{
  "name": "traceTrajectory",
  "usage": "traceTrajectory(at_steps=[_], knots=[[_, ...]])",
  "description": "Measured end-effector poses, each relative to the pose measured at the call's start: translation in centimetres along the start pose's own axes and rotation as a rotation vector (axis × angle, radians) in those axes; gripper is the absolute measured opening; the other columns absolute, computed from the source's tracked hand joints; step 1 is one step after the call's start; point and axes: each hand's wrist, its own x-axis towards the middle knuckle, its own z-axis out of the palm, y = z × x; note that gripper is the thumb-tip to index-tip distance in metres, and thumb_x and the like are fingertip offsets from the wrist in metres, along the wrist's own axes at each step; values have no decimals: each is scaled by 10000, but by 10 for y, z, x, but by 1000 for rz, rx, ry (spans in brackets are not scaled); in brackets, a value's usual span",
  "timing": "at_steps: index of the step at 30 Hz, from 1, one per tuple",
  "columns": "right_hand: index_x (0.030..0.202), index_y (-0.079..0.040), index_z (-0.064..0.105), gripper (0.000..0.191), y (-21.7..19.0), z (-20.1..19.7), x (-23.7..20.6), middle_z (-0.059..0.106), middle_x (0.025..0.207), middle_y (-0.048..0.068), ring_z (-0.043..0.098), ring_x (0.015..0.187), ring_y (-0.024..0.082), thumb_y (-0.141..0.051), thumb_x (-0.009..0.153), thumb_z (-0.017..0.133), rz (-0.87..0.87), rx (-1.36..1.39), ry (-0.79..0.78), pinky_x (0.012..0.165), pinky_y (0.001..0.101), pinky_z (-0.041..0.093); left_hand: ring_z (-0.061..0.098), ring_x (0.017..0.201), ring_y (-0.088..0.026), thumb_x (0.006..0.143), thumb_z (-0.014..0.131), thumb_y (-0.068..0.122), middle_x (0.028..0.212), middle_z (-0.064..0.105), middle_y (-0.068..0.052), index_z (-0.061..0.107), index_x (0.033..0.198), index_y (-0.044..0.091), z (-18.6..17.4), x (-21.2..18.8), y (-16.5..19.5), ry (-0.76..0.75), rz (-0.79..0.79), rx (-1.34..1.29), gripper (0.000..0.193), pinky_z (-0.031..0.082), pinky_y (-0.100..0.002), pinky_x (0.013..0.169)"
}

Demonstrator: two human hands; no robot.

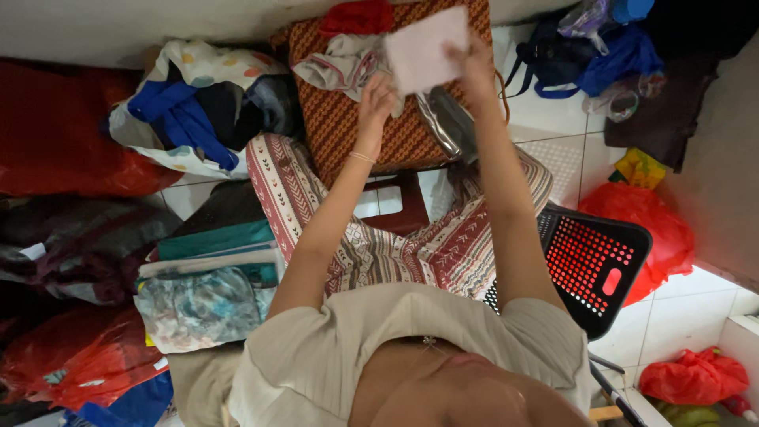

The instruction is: The person irons and folds several small clothing items on a low ironing board. They handle a brown garment, a pink item, a patterned piece, a yellow item, a red item, and a white item, ironing each one and then folding it before moving to the next.

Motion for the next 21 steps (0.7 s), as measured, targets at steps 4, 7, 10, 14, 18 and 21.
traceTrajectory(at_steps=[4, 7, 10, 14, 18, 21], knots=[[1378, 61, 591, 575, -19, -31, 35, 696, 1283, 280, 707, 1119, 392, -267, 951, 794, -516, -765, 185, 984, 462, 563, 527, 1400, -270, 1003, 668, 373, 1550, 500, -132, 439, 1520, 61, -23, -21, -12, 61, -57, 86, 646, 416, -395, 1180], [1308, 85, 602, 598, -9, -20, 39, 632, 1221, 342, 632, 1048, 489, -274, 878, 809, -800, -1148, 305, 909, 534, 533, 588, 1266, -181, 1021, 580, 374, 1476, 557, -65, 492, 1474, 122, -44, -43, -29, 202, -284, 90, 526, 456, -348, 1059], [1312, -40, 651, 351, 13, 30, 19, 660, 1300, 210, 645, 1171, 380, -84, 967, 600, -384, -895, -90, 1037, 465, 554, 669, 946, -167, 1009, 663, 178, 1217, 690, -99, 633, 1334, 48, -55, -73, -49, 275, -308, 2, 351, 524, -336, 800], [1340, -68, 680, 414, 30, 104, 3, 458, 1501, 214, 399, 1350, 488, -128, 931, 694, -626, -1099, -335, 1013, 616, 445, 689, 866, -135, 997, 634, 189, 1090, 737, -61, 649, 1240, 100, -54, -79, -56, 244, -432, 43, 260, 543, -293, 721], [1351, -153, 703, 311, 24, 142, 11, 204, 1722, 109, 246, 1509, 465, -145, 1047, 643, -751, -1271, -149, 1079, 706, 374, 699, 892, -145, 1031, 609, 201, 1073, 742, -60, 679, 1214, 82, -50, -60, -44, 180, -355, 112, 229, 569, -317, 774], [1311, -154, 712, 328, 10, 156, 27, 195, 1688, 141, 230, 1481, 500, -178, 989, 655, -804, -1316, -113, 1081, 741, 304, 712, 913, -133, 1029, 569, 217, 1083, 744, -36, 679, 1206, 88, -58, -56, -31, 199, -401, 223, 244, 595, -322, 827]])
